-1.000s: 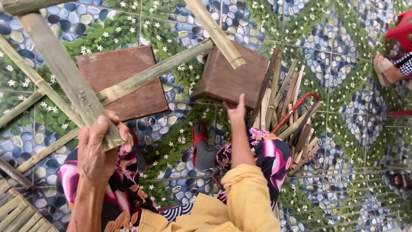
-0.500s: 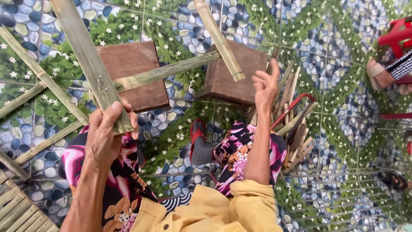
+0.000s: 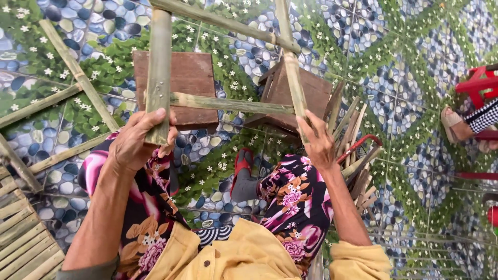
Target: The person sits on a tiled floor and assembles small bamboo frames by hand. They pick up bamboo strips, align them with wooden blocks, and fit pieces together to form frame structures.
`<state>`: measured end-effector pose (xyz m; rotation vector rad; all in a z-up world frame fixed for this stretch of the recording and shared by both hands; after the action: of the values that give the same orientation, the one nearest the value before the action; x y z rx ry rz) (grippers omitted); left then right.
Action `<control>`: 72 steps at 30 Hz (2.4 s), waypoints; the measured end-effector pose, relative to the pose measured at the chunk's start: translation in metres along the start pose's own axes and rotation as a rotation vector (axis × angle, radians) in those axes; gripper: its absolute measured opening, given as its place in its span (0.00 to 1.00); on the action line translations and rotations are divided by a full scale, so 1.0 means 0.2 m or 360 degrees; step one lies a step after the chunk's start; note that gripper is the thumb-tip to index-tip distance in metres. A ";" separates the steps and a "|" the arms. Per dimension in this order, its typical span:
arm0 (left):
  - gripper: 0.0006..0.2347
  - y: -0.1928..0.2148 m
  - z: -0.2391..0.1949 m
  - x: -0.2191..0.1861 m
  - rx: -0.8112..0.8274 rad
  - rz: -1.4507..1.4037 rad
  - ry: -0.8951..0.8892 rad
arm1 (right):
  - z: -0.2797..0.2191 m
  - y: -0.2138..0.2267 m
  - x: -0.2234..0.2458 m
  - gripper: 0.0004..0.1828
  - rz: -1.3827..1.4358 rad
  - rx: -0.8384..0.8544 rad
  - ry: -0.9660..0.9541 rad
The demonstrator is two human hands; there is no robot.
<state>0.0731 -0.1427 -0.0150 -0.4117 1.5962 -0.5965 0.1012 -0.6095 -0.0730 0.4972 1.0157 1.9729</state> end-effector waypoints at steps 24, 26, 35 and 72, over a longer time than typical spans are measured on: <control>0.32 0.08 0.14 -0.24 -0.0680 -0.0658 -0.0005 | 0.78 -0.22 0.02 0.03 0.0267 0.0237 -0.0029; 0.32 0.09 0.14 -0.22 -0.0706 -0.0591 -0.0018 | 0.84 -0.34 0.02 0.03 0.0309 0.0198 -0.0129; 0.21 0.17 0.15 -0.16 -0.0824 -0.0583 -0.0005 | 1.13 -0.54 -0.06 0.06 0.0187 0.0142 -0.0377; 0.10 1.20 -0.12 0.22 -0.1941 -0.0049 -0.0448 | 0.44 -0.02 0.37 0.13 0.0685 -0.0561 -0.1056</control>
<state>0.0647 0.0263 -0.1925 -1.3424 1.5193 0.4877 0.1184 -0.5070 -0.0267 1.1380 0.1455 2.0611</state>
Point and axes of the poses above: each hand's wrist, its own z-axis towards the middle knuckle, its own y-axis out of the back of the hand, x = y × z, the point moved 3 cm from there along z, towards the middle knuckle, and after that the axes turned 3 degrees about -y, right-handed, at the moved point
